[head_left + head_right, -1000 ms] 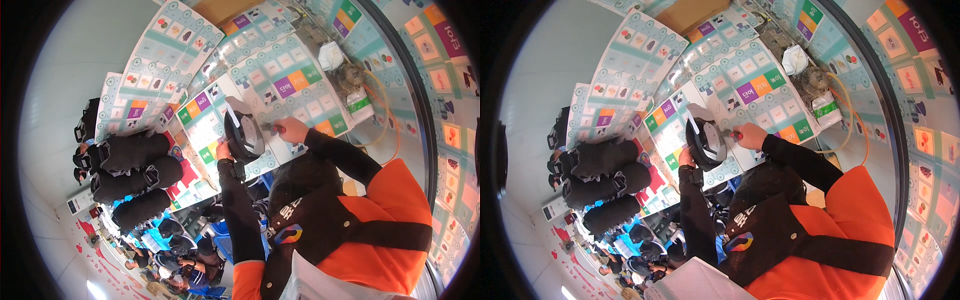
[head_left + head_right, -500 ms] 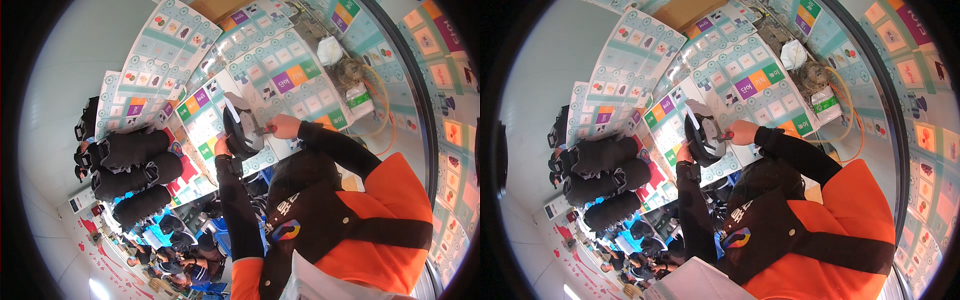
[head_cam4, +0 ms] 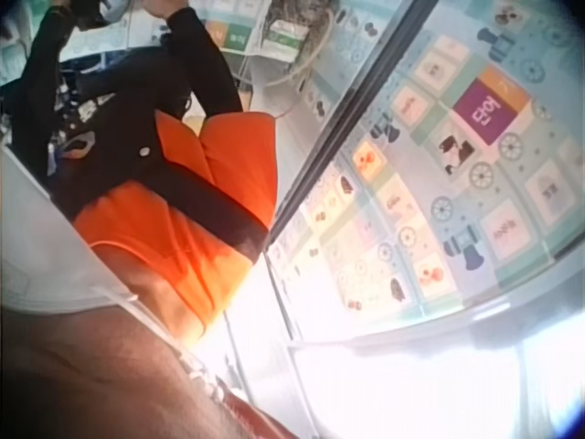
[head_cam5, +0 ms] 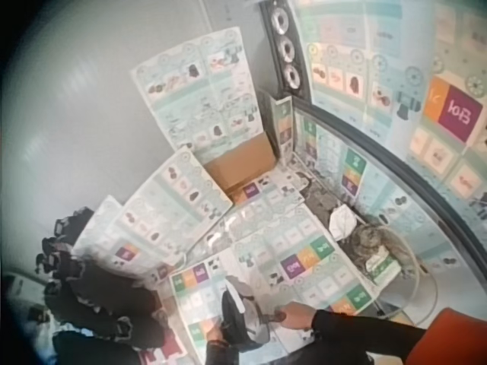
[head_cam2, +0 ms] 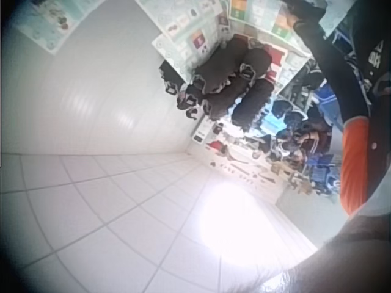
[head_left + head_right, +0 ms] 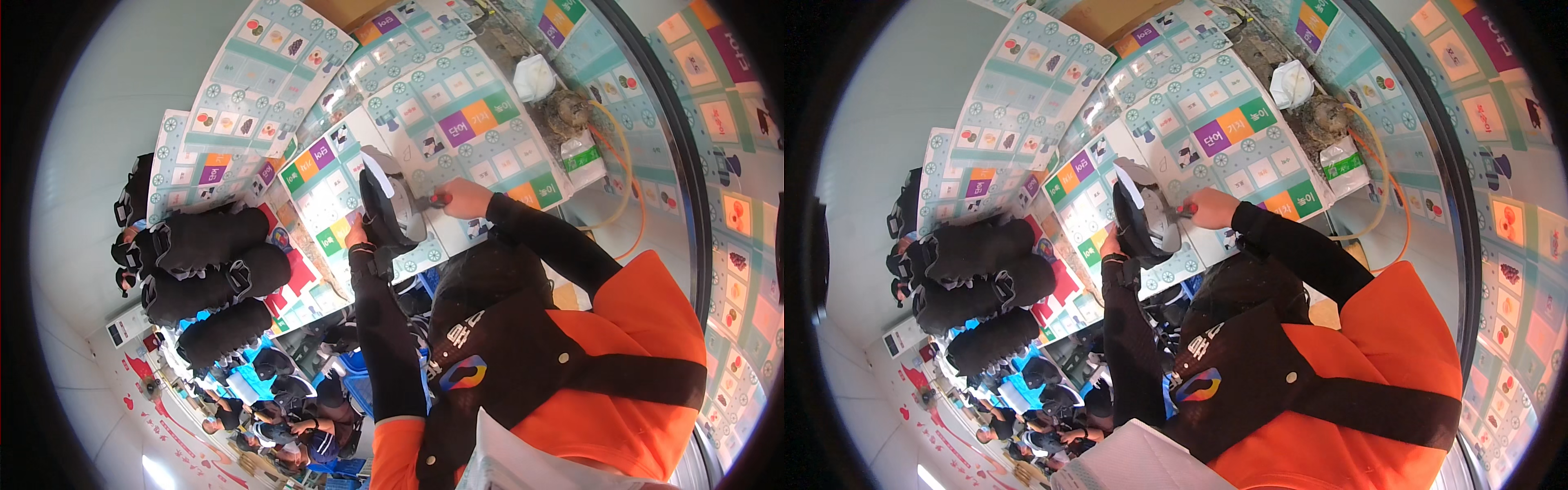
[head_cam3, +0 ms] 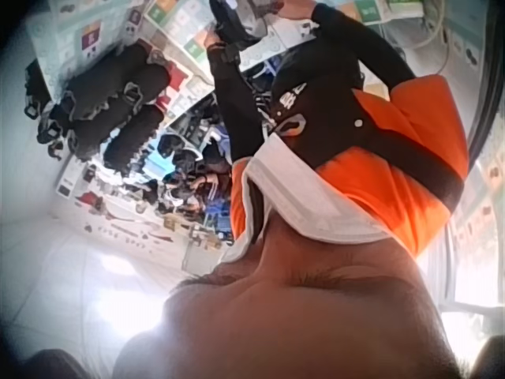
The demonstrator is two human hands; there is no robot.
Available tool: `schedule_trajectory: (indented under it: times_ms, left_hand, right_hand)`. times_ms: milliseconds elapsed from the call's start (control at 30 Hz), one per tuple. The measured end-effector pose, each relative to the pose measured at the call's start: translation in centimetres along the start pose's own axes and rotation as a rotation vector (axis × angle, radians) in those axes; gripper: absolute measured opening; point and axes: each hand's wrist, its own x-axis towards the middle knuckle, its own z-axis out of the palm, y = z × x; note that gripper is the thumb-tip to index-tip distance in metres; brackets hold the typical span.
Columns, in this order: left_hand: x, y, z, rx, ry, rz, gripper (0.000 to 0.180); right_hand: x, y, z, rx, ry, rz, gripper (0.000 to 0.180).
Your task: The person holds a black shoe upper and uses a handheld heat tool to apply localized heat to several points along the edge and seam, then repeats the process on multiple footwear units retrieved from and returned to blue bins.
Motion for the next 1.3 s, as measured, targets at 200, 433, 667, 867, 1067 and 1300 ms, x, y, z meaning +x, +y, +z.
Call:
schedule_trajectory:
  times_ms: [200,433,667,867,1067,1300]
  left_hand:
    - [1.5,-0.9,-0.1,-0.018,-0.144,0.023,0.044]
    - [-0.3,-0.1,0.3,-0.048,-0.145,0.015,0.035]
    - [-11.6,2.5,6.2,-0.322,-0.295,0.188,0.031]
    - [-9.7,0.2,1.2,-0.299,-0.342,0.266,0.011]
    - [-11.5,-1.5,0.9,-0.268,-0.408,0.268,0.017]
    - [-12.2,-0.8,-0.7,-0.143,-0.383,0.295,0.043]
  right_hand:
    - [-1.2,1.0,0.5,-0.018,0.026,0.019,0.024]
    - [-1.6,3.1,1.5,-0.104,-0.018,-0.14,0.022]
    - [-4.4,-0.9,-3.5,0.392,-0.025,0.128,0.026]
    - [-3.0,-1.7,-3.0,0.169,0.004,0.027,0.021]
    - [-2.3,0.9,0.7,-0.023,0.019,0.012,0.028]
    - [-2.3,0.3,0.9,-0.131,-0.102,-0.095,0.029]
